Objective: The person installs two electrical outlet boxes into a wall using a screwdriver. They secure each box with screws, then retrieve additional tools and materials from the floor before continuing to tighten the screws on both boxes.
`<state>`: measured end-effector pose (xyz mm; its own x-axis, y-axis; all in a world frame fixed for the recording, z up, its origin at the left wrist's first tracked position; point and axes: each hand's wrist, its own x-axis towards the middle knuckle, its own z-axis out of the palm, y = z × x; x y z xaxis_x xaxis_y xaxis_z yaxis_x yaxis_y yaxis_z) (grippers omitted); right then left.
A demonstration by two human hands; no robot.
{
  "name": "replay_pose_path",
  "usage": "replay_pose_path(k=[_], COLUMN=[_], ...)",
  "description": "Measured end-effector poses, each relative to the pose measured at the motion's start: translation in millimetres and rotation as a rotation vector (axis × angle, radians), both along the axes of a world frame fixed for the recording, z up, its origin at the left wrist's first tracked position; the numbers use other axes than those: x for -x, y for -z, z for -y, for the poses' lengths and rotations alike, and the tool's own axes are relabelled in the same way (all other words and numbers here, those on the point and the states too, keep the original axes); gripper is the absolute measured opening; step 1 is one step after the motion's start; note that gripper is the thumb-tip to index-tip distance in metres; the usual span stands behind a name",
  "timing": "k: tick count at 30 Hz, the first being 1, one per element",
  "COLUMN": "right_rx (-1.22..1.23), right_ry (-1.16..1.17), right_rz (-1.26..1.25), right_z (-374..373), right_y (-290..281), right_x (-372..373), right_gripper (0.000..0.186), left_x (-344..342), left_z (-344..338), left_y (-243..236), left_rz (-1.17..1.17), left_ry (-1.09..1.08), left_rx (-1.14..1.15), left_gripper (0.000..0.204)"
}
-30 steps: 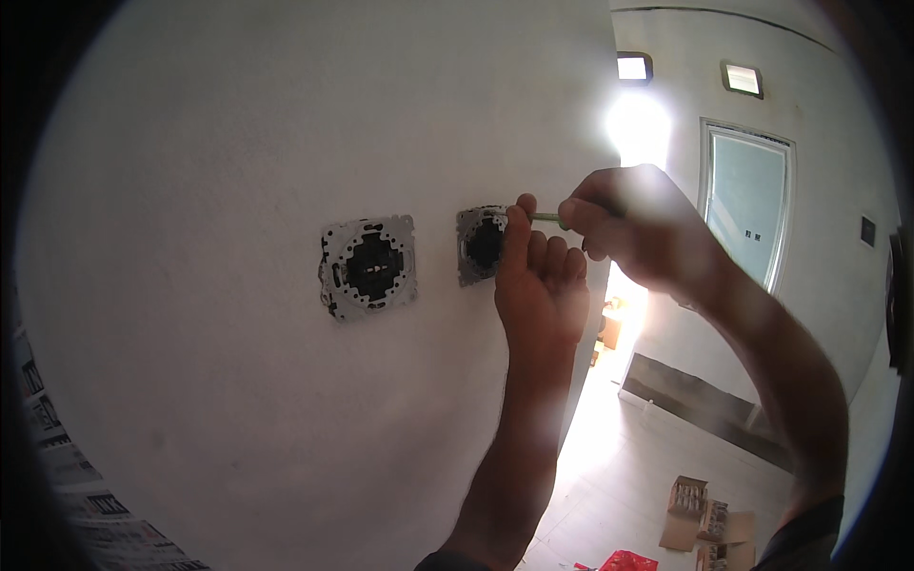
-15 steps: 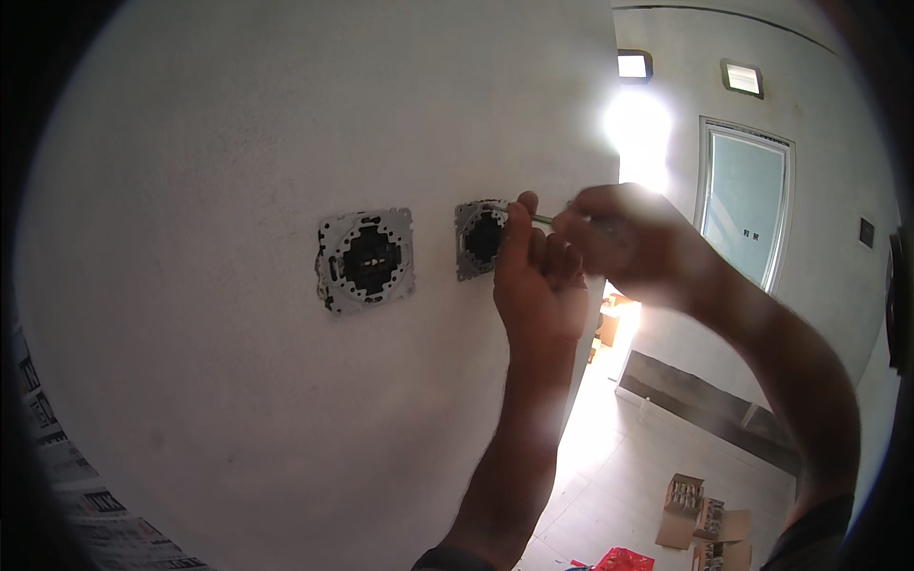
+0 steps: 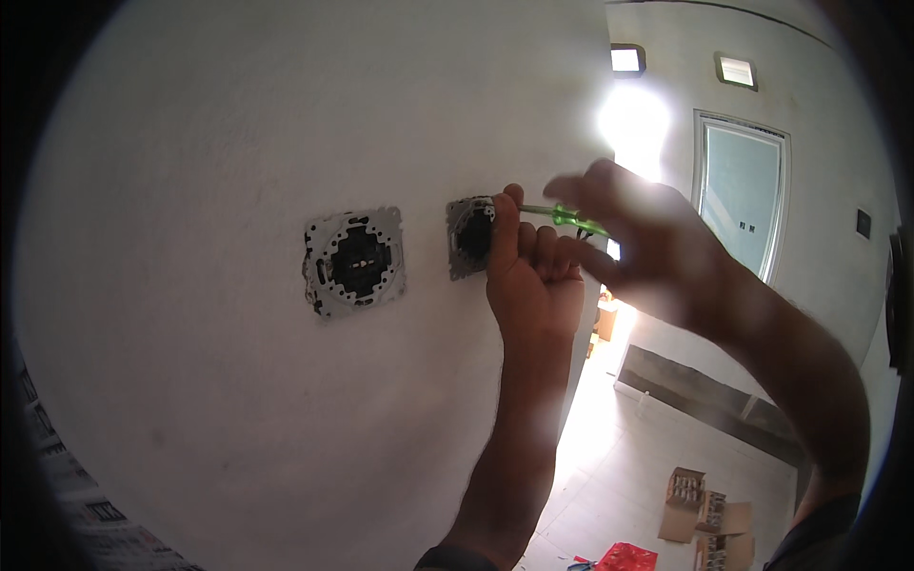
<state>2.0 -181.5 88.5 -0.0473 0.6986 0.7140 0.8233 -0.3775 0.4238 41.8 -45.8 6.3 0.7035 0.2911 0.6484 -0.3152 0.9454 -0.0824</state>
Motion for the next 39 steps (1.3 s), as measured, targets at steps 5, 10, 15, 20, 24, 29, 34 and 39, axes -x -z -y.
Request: replay_pose_path(k=[5,10,15,20,24,29,34,39], right_rx=[0.005,-0.124,0.043,-0.139,-0.058,0.012,-0.195,0.071], right_ry=[0.069,0.211,-0.041,0.245,-0.097,-0.039,-0.006,0.131], right_rz=[-0.222,-0.878,0.174,-0.763,-0.061,0.008,-1.021,0.259], right_z=[2,-17,3,-21,-12,-5,-17,-2], right_y=[-4,-12,6,-12,8,10,-11,8], right_x=[-8,18,-10,19,-6,-9,21,6], right_gripper=[0.025,0.029,0.025,0.020,0.021,0.026,0.025,0.019], left_x=[8,2,3,0,4,3,-1,6], left_z=[12,2,0,-4,0,6,-1,6], left_y=[-1,8,8,9,3,7,7,5], left_rz=[0.010,0.045,0.038,0.052,-0.062,0.053,0.118,-0.029], left_ry=[-0.025,-0.129,-0.085,-0.123,-0.102,-0.036,-0.063,-0.118], left_rx=[-0.079,-0.166,-0.179,-0.164,-0.083,-0.121,-0.181,-0.121], left_gripper=[0.029,0.030,0.031,0.030,0.028,0.027,0.029,0.027])
